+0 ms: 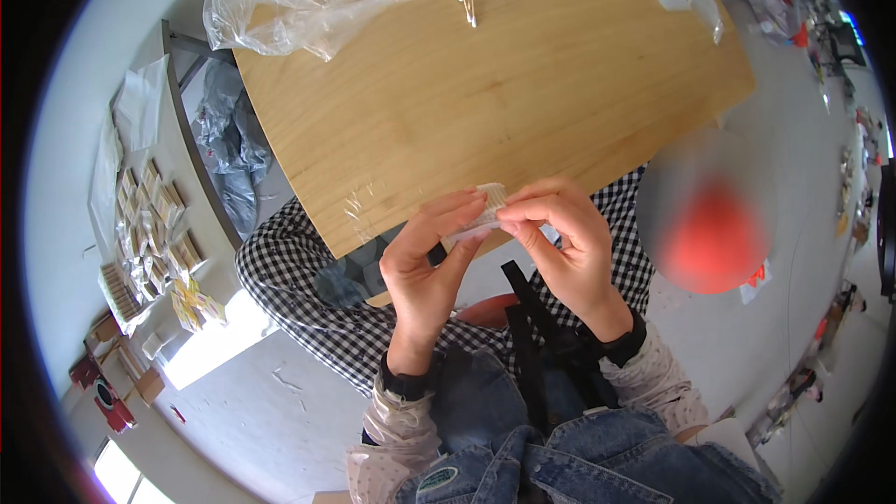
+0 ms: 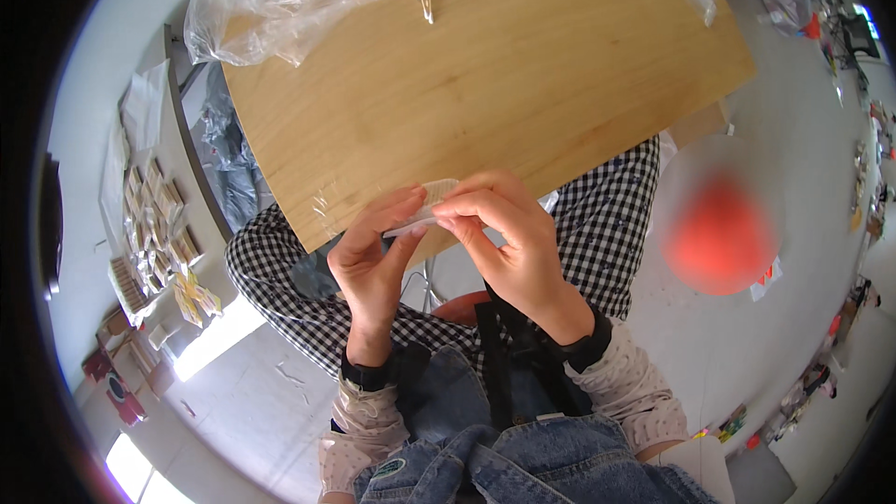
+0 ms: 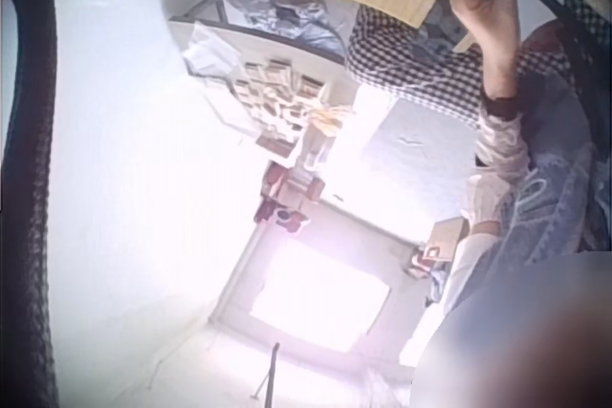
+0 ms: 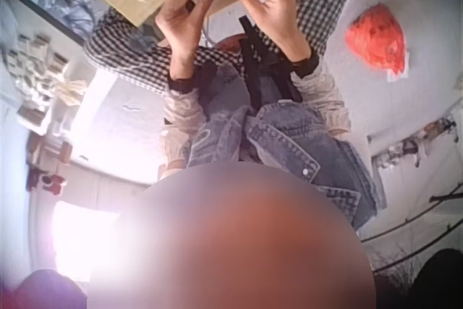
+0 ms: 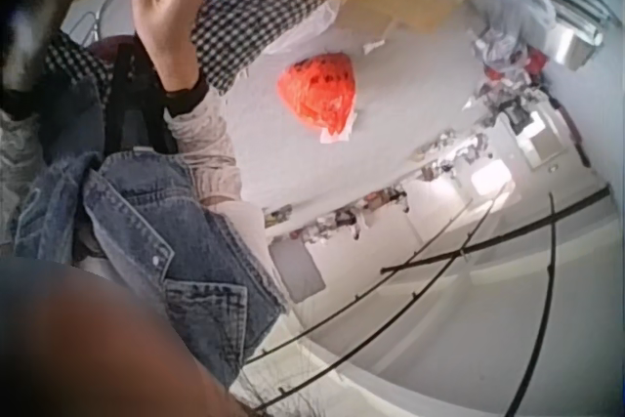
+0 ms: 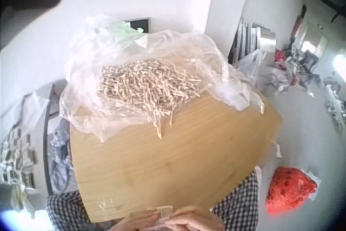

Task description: The recorder packages cotton swabs into small plastic bags and then arranges the bags into a neat stack.

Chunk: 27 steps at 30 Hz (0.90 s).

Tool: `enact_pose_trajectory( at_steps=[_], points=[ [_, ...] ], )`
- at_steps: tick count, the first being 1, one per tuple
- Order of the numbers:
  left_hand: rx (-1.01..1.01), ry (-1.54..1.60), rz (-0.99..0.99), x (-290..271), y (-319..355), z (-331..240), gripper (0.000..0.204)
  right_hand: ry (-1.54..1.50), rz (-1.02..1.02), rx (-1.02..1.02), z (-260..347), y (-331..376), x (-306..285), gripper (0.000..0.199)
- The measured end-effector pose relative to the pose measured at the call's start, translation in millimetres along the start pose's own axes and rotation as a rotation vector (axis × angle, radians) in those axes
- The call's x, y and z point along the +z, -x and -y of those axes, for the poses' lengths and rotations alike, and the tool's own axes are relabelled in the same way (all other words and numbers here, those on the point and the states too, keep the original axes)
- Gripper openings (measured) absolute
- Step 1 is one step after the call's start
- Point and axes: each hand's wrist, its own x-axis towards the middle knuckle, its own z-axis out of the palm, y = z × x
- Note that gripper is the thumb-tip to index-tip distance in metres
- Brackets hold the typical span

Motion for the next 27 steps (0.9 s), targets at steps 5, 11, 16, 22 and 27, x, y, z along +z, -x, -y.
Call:
enact_pose_trajectory(
  at_steps=[5,11,16,22,27],
  points=[
    [-0.042,0.001,-0.058,3.8,-4.4,-2.0,0.019,0.055,0.022,-0.014,-7.2,-7.2,-7.2,0.009],
    [0.110,-0.263,-0.090,9.1,-5.6,-2.5,0.015,0.109,0.023,-0.013,-3.2,-12.6,-10.6,0.007],
    [0.163,-0.273,-0.122,10.6,2.9,-11.9,0.014,0.139,0.059,-0.090,-1.2,-12.8,-16.0,0.007],
    [0.019,-0.242,-0.133,9.2,7.3,-8.6,0.015,0.176,0.079,-0.103,0.6,-12.9,-14.1,0.008],
    [-0.152,0.061,-0.121,7.6,8.1,-2.8,0.018,0.046,0.039,0.009,-3.7,-12.4,-13.2,0.005]
  ],
)
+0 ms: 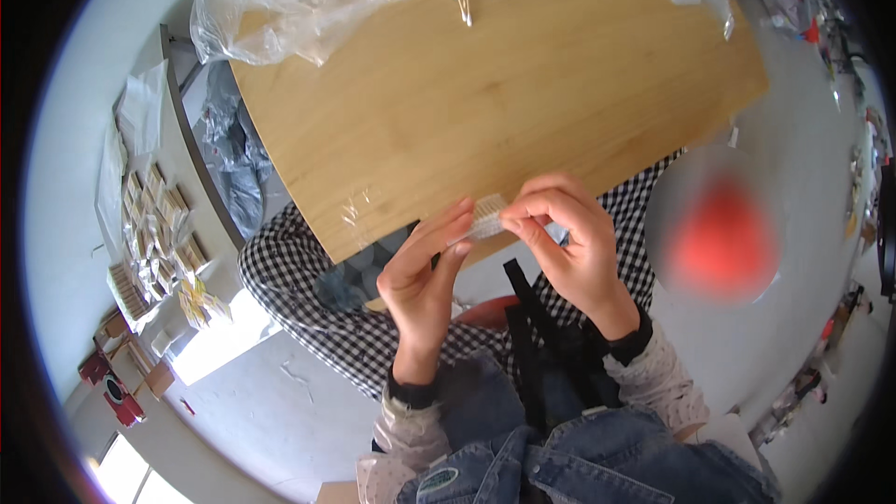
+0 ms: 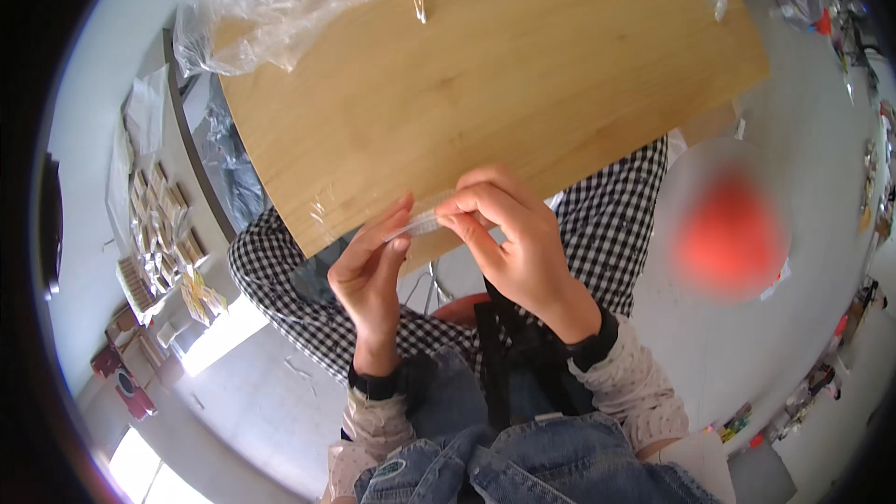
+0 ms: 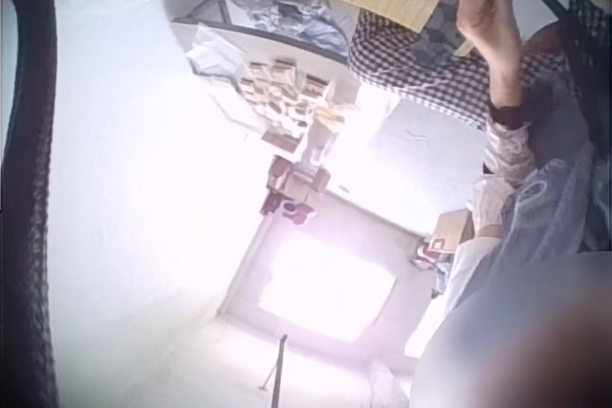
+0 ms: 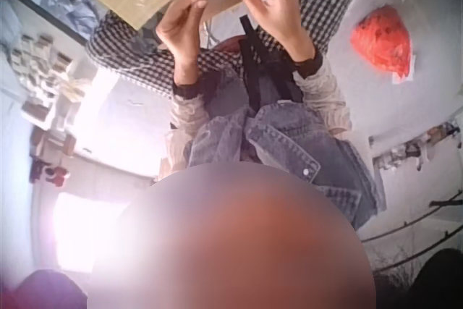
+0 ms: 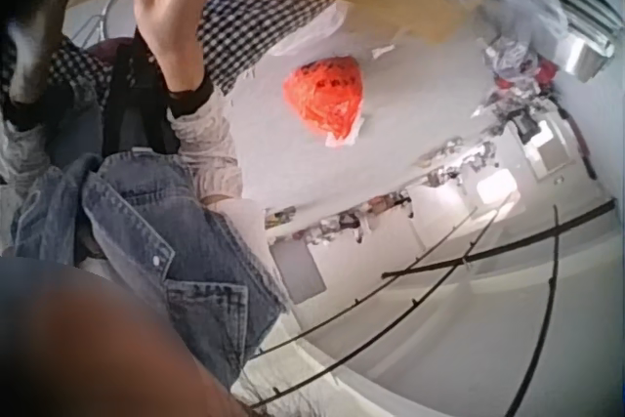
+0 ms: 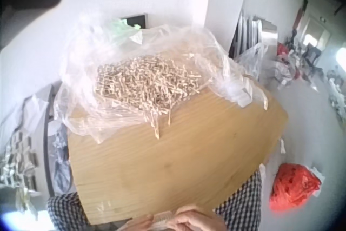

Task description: The recorder packages cotton swabs into small plastic bags and then arranges the bags into a neat stack.

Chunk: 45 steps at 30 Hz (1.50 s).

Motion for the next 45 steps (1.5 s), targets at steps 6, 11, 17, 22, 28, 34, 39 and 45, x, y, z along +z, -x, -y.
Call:
enact_pose_trajectory(
  at_steps=[6,11,17,22,28,34,39,45],
  points=[
    [0.116,-0.114,-0.056,-9.2,4.7,0.6,0.027,0.023,-0.018,0.025,2.4,2.6,-1.3,0.007],
    [0.204,-0.256,-0.105,-4.2,3.9,-1.2,0.027,0.056,-0.004,0.037,5.6,0.2,-2.0,0.008],
    [0.247,-0.359,-0.033,0.9,-6.0,-9.1,0.025,0.046,0.073,0.034,6.8,-2.2,-2.9,0.015],
    [0.233,-0.317,0.026,0.9,-11.2,-8.4,0.024,0.018,0.062,0.050,2.0,-3.2,-3.7,0.019],
    [0.425,-0.547,-0.037,4.3,-8.9,-11.7,0.022,0.132,0.122,-0.098,3.8,-10.5,-6.4,0.015],
    [0.507,-0.628,-0.038,10.6,-13.9,-13.8,0.021,0.150,0.061,-0.015,1.8,-3.2,-4.7,0.014],
    [0.518,-0.700,0.020,2.1,-16.9,-18.2,0.023,0.228,0.087,-0.155,13.9,-8.1,-15.0,0.013],
    [0.468,-0.569,-0.022,-8.4,-0.9,-14.9,0.022,0.197,0.128,-0.089,18.0,-0.8,-14.5,0.012]
  ],
)
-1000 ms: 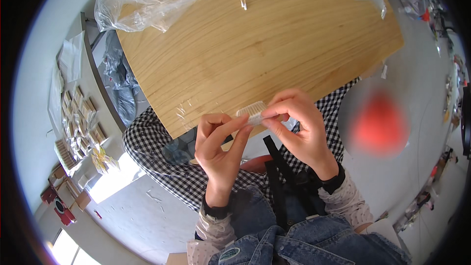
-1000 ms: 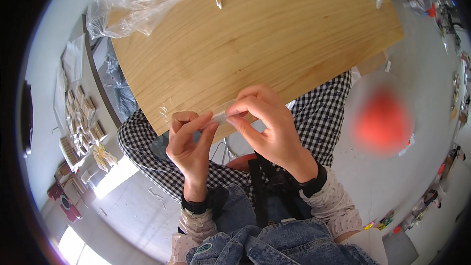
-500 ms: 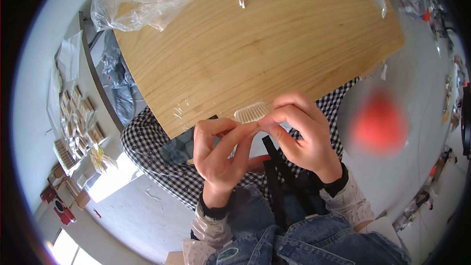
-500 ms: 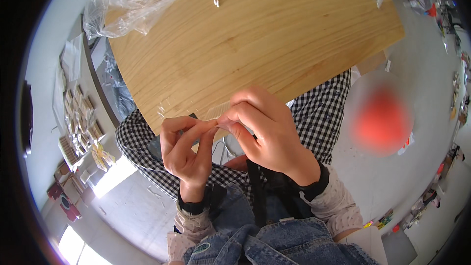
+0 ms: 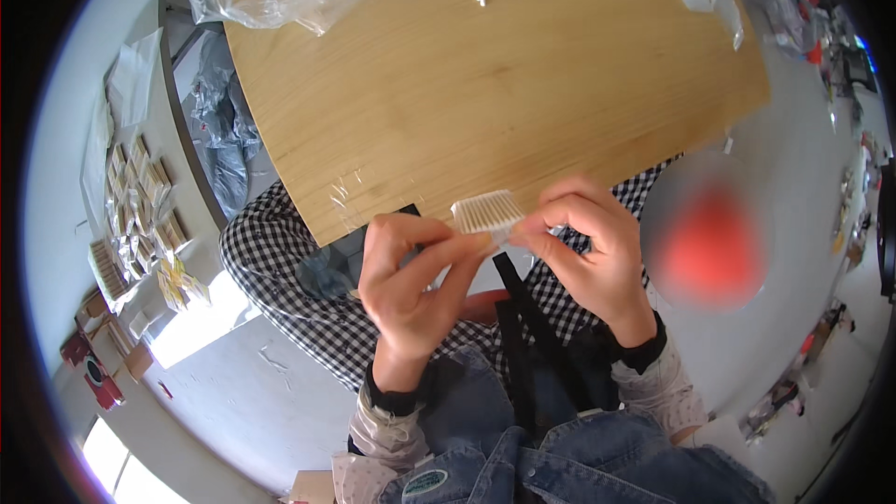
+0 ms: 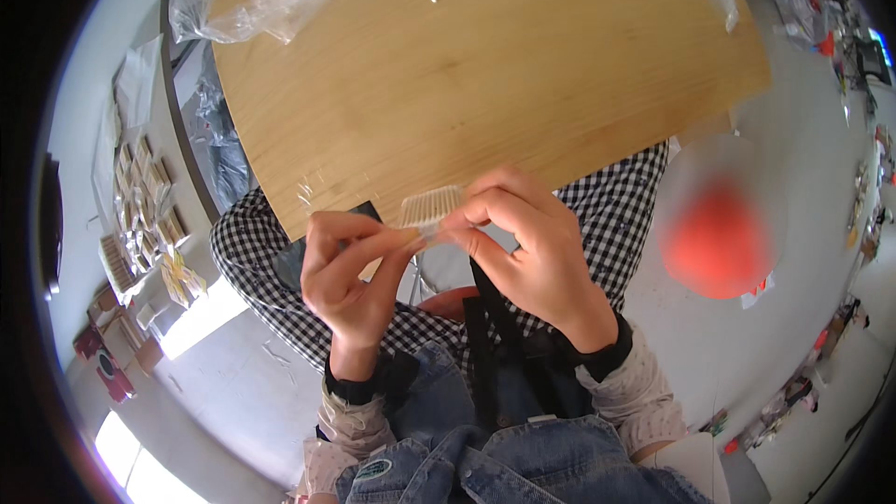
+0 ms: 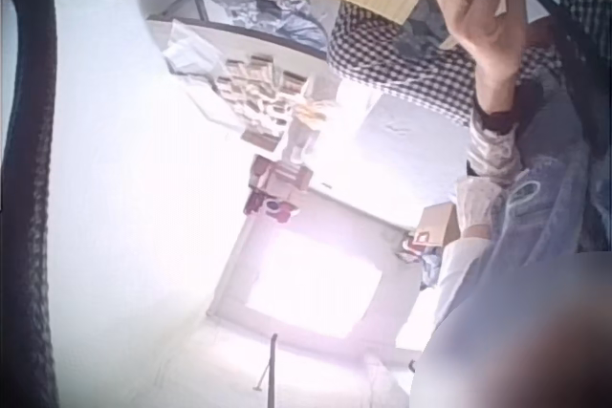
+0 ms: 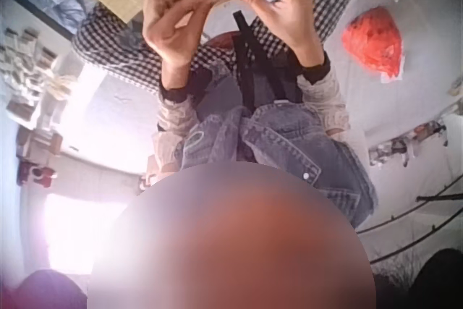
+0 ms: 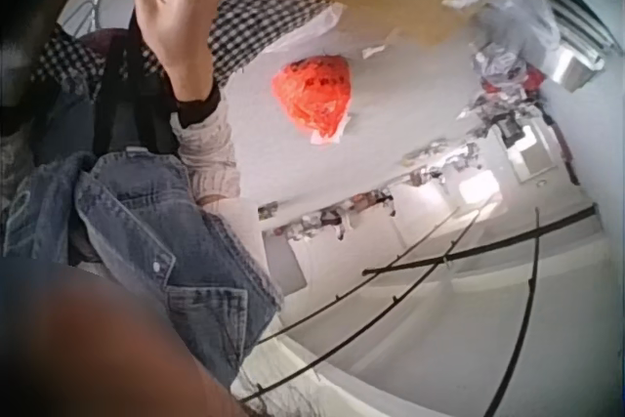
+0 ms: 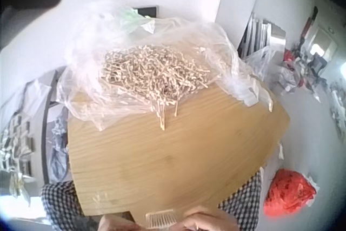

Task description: The recorder packages cotton swabs into small plastic bags and then arranges the bags into a neat stack.

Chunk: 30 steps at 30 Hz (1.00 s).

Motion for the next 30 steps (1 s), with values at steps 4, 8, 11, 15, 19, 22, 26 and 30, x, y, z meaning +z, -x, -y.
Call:
enact_pose_trajectory(
  at_steps=[4,8,11,15,19,22,26,30],
  points=[
    [-0.133,0.075,0.038,3.5,9.2,3.3,0.020,-0.129,0.053,0.221,0.9,4.5,4.0,0.010],
    [-0.339,0.384,0.088,13.3,10.0,8.9,0.022,-0.630,0.018,0.454,-16.7,9.7,12.4,0.010],
    [-0.548,0.739,0.030,18.9,19.7,10.8,0.027,-0.816,0.003,0.575,-11.5,8.6,17.3,0.015],
    [-0.623,0.875,-0.031,20.7,16.3,4.6,0.026,-0.936,0.051,0.716,-16.0,5.7,15.2,0.017],
    [-0.641,0.958,-0.041,21.9,19.1,6.7,0.027,-0.962,0.021,0.757,-15.4,2.3,16.8,0.017],
    [-0.603,0.918,-0.040,23.3,23.7,9.8,0.027,-0.987,0.006,0.741,-14.9,1.7,17.3,0.018],
    [-0.626,0.940,-0.065,24.5,21.0,8.0,0.027,-0.969,-0.003,0.767,-17.2,1.0,17.1,0.018],
    [-0.601,0.927,-0.040,21.2,20.2,6.1,0.027,-1.000,0.005,0.762,-15.2,-0.7,13.7,0.020]
  ],
)
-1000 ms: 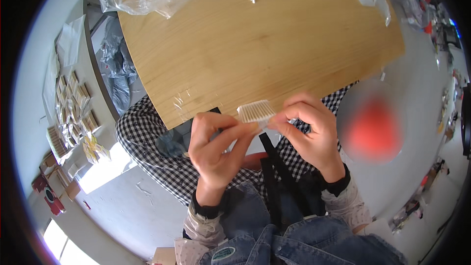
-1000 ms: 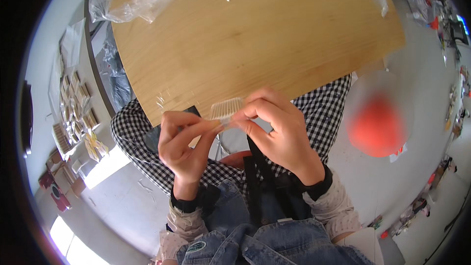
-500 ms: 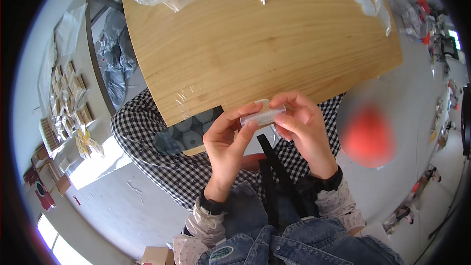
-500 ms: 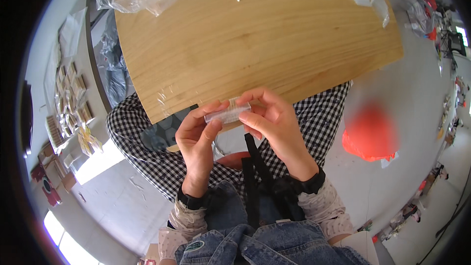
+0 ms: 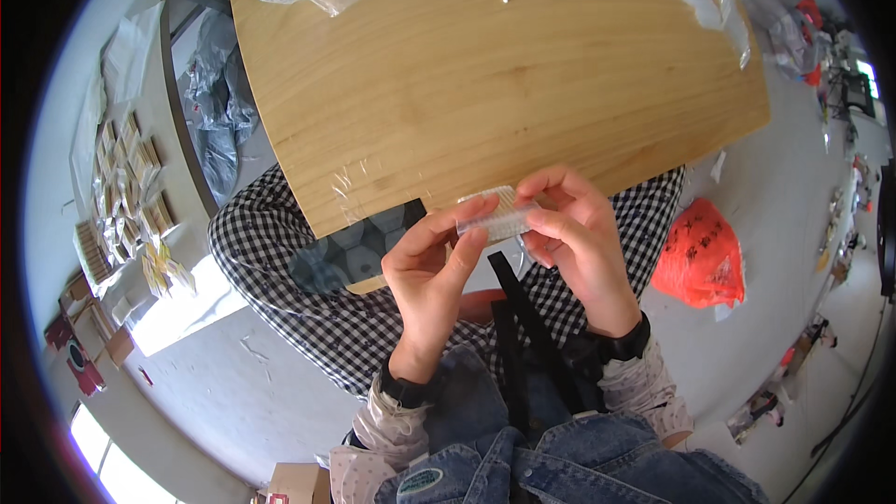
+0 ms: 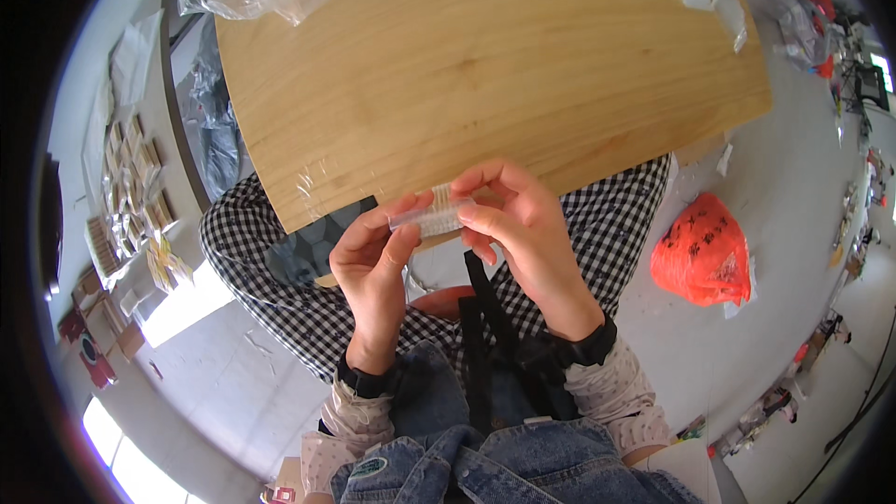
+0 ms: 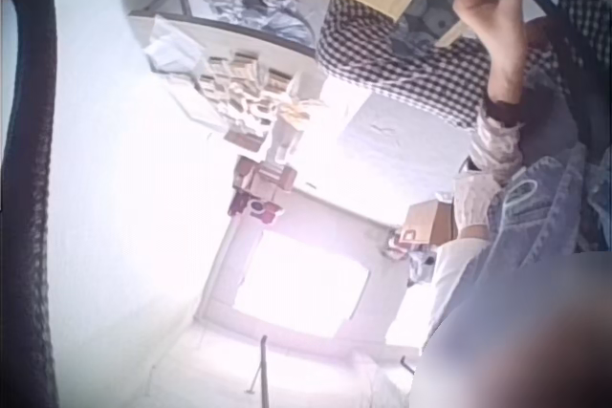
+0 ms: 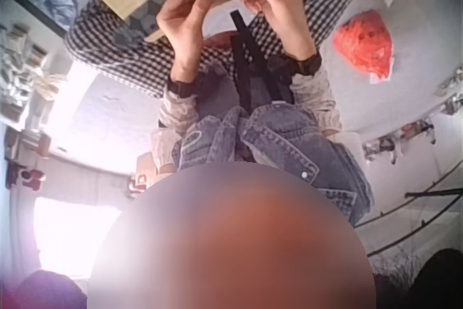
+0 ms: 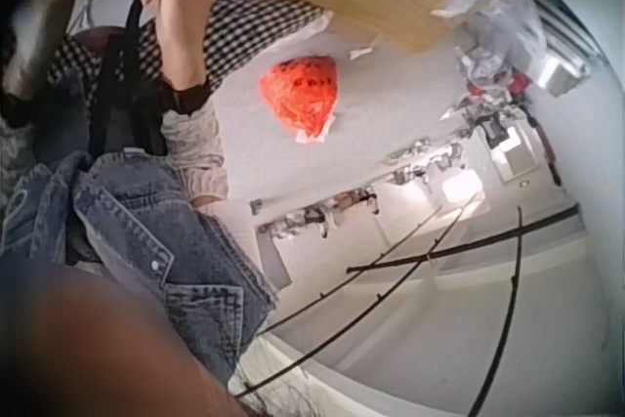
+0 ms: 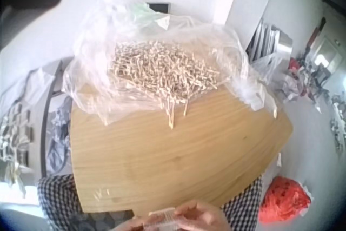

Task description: The recorder packages cotton swabs into small plastic bags and then arranges the bags into a neat stack.

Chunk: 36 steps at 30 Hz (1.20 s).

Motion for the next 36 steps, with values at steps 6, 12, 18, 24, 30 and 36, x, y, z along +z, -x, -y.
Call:
enact_pose_trajectory(
  at_steps=[6,12,18,24,30,36],
  points=[
    [0.021,-0.018,0.048,-5.5,-2.2,2.5,0.037,1.006,0.009,-0.629,8.1,2.4,8.8,0.018],
    [0.247,-0.653,0.100,-8.1,-10.2,-12.1,0.051,1.255,0.056,-0.881,15.1,6.6,13.6,0.011],
    [0.016,-0.090,0.009,-3.8,22.6,-25.4,0.025,0.380,-0.011,-0.399,4.6,36.4,18.5,0.016],
    [0.160,-0.258,0.058,9.3,58.2,-49.3,0.036,0.148,-0.287,-0.387,-30.5,41.7,43.2,0.029],
    [0.457,-0.437,0.122,3.3,76.4,-47.3,0.073,-0.199,-0.105,-0.233,-56.1,57.5,69.7,0.031],
    [0.497,-0.415,0.155,-7.7,82.0,-49.2,0.079,-0.043,-0.033,-0.254,-61.0,58.7,65.4,0.035]
  ],
)
